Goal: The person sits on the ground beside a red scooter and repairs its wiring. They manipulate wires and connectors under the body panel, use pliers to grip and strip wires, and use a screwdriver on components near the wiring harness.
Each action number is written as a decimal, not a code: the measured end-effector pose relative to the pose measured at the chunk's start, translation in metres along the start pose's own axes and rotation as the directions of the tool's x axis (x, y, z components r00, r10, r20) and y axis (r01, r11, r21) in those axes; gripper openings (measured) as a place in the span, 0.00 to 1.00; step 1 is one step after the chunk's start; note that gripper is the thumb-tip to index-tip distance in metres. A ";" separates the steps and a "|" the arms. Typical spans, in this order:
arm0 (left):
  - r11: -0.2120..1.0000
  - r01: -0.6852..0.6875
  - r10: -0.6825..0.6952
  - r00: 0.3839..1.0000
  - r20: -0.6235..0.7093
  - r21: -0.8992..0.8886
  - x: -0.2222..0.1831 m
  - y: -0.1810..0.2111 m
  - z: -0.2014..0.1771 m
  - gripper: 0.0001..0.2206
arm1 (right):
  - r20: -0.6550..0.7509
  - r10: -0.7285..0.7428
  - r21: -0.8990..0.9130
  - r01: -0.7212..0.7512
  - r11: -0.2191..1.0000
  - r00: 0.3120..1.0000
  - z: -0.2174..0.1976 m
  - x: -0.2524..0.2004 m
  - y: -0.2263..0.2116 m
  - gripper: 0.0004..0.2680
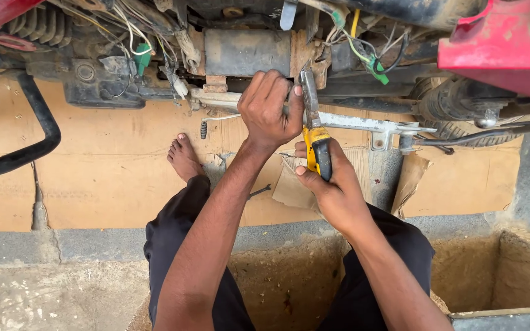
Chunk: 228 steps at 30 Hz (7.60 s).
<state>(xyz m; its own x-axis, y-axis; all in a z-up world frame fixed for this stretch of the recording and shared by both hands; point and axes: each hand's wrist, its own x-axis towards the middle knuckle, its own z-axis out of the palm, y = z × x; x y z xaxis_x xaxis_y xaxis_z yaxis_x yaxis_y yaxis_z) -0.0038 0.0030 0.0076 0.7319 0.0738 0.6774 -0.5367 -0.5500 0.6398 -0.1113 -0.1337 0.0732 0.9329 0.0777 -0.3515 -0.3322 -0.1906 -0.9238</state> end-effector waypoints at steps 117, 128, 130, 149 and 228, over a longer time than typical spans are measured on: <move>0.944 0.258 -0.246 0.966 0.080 -0.208 0.003 0.043 0.016 0.22 | 0.017 -0.081 -0.296 0.082 0.952 0.997 -0.019 0.036 0.033 0.10; 0.923 0.305 -0.288 0.952 0.105 -0.235 0.007 0.044 0.011 0.21 | 0.078 0.135 -0.055 -0.131 0.990 0.988 -0.030 0.034 0.061 0.07; 0.911 0.320 -0.302 0.947 0.110 -0.259 0.008 0.042 0.010 0.20 | 0.116 0.139 0.110 -0.152 0.982 0.984 -0.030 0.034 0.056 0.07; 0.894 0.353 -0.325 0.935 0.142 -0.277 0.012 0.040 0.005 0.16 | 0.180 0.130 -0.014 -0.129 0.992 0.975 -0.037 0.034 0.056 0.14; 0.991 0.127 -0.128 0.992 0.017 0.045 0.002 -0.004 0.014 0.15 | 0.494 0.115 0.682 -0.466 0.564 0.862 -0.009 0.033 -0.002 0.10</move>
<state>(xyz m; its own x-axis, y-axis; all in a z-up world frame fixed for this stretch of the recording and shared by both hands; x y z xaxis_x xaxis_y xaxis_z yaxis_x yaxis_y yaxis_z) 0.0060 -0.0059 0.0014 0.8018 0.1292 0.5835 -0.4198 -0.5732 0.7037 -0.0792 -0.1392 0.0646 0.6975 0.5282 -0.4842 -0.7165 0.5237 -0.4609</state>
